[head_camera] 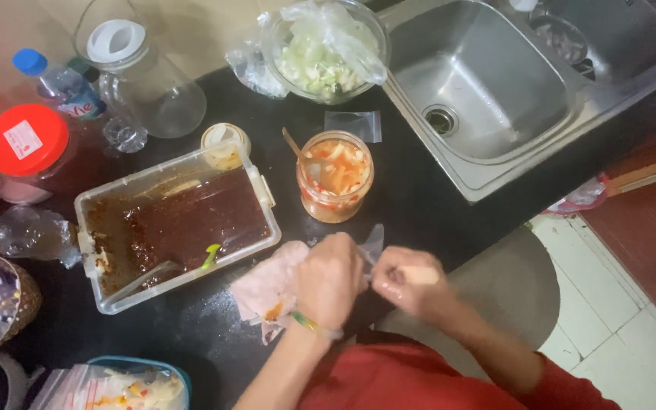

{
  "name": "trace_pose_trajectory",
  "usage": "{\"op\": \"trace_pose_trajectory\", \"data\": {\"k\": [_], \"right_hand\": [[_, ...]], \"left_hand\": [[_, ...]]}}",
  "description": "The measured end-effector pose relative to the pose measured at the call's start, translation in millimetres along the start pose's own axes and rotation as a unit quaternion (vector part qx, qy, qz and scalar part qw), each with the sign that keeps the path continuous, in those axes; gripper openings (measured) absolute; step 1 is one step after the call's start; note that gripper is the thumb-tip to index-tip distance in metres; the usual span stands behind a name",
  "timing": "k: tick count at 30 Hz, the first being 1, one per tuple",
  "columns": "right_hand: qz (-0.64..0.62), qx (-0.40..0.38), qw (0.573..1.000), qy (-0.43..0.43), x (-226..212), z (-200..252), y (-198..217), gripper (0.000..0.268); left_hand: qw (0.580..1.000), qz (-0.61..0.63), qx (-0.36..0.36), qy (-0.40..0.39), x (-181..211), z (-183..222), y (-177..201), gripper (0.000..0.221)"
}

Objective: Portioning pickled vegetables and sauce into small plastic bags using a spoon for individual servings.

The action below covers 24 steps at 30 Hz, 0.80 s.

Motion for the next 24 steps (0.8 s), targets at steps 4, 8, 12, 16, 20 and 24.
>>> {"op": "trace_pose_trajectory", "data": {"k": [4, 8, 12, 16, 20, 24], "right_hand": [[0.026, -0.010, 0.996, -0.088, 28, -7, 9, 0.013], [-0.034, -0.094, 0.965, -0.243, 39, -22, 29, 0.016], [-0.077, -0.181, 0.954, -0.226, 5, -32, 33, 0.021], [-0.143, -0.152, 0.972, -0.104, 2, -31, 36, 0.015], [-0.026, -0.167, 0.985, -0.025, -20, -14, 26, 0.022], [0.082, -0.083, 0.992, 0.058, -13, -10, 35, 0.004]], "left_hand": [[0.997, -0.068, 0.026, -0.013, 6, 1, 15, 0.011], [0.985, -0.022, 0.016, -0.171, 32, 2, 55, 0.005], [0.963, 0.038, -0.044, -0.263, 36, 14, 49, 0.005], [0.971, 0.120, -0.073, -0.191, 28, -19, 77, 0.017], [0.978, 0.183, -0.050, -0.091, 6, -32, 90, 0.012], [0.961, 0.245, -0.128, 0.032, -9, -29, 77, 0.008]]}}
Point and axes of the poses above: each hand's wrist, its own z-axis away from the middle knuckle, its own y-axis out of the back of the hand, x = y × z, the point moved 6 cm from there along -z, towards the middle knuckle, and after that the axes turned 4 degrees about -z, right-handed, at the moved point
